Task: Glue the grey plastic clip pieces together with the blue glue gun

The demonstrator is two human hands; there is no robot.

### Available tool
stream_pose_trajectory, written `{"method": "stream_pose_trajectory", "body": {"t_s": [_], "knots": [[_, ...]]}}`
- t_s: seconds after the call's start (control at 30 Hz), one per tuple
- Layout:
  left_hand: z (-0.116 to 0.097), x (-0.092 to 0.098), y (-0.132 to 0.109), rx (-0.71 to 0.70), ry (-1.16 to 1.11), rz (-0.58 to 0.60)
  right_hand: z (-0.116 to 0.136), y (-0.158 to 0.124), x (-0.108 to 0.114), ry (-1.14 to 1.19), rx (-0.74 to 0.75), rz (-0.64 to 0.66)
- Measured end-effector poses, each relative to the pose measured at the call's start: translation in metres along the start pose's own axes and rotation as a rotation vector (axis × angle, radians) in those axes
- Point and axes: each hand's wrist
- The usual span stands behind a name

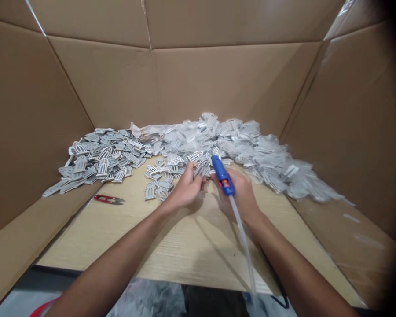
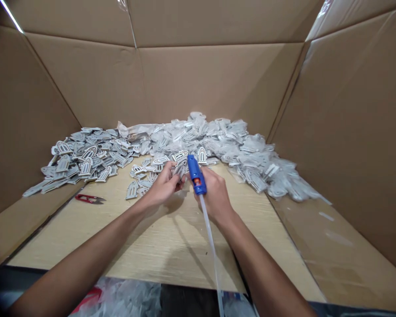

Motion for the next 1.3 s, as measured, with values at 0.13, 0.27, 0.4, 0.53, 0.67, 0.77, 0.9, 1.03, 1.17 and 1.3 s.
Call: {"method": "stream_pose_trajectory", "body": {"t_s": [0.13,0.27,0.4,0.53,0.67,0.77,0.9,1.03,1.17,1.3], "knots": [[-0.005,0.0,-0.002,-0.031,0.135,0.154,-0.001,0.008,-0.002,0.392,-0.358,0.013],[-0.007,0.0,-0.008,0.064,0.204,0.304,-0.003,0.016,0.0,0.84,-0.464,0.053],[-0.003,0.001,-0.01,0.079,0.207,0.325,-0.004,0.021,0.009,0.926,-0.48,0.02],[-0.005,0.0,-0.007,0.066,0.194,0.248,-0.008,0.02,0.012,0.83,-0.499,0.045],[-0.011,-0.003,-0.009,0.037,0.192,0.231,-0.006,0.016,0.005,0.662,-0.541,0.145],[-0.012,-0.005,-0.014,0.069,0.194,0.306,-0.003,0.016,0.003,0.69,-0.549,0.073],[-0.007,-0.005,-0.017,0.111,0.201,0.365,-0.006,0.022,0.009,0.956,-0.545,0.013],[-0.004,-0.002,-0.012,0.095,0.206,0.272,-0.011,0.024,0.016,0.988,-0.535,0.045],[-0.005,-0.001,-0.004,0.044,0.199,0.151,-0.008,0.02,0.013,0.771,-0.583,0.102],[-0.007,0.004,0.002,-0.128,0.307,-0.042,-0.002,0.015,0.011,0.584,-0.499,0.097]]}}
Point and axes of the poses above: each hand's wrist, its own y-axis towards the middle knuckle, its own x-axis out of the back of the hand, z = x × y, and after that the axes turned 9 degrees about -y, right-handed
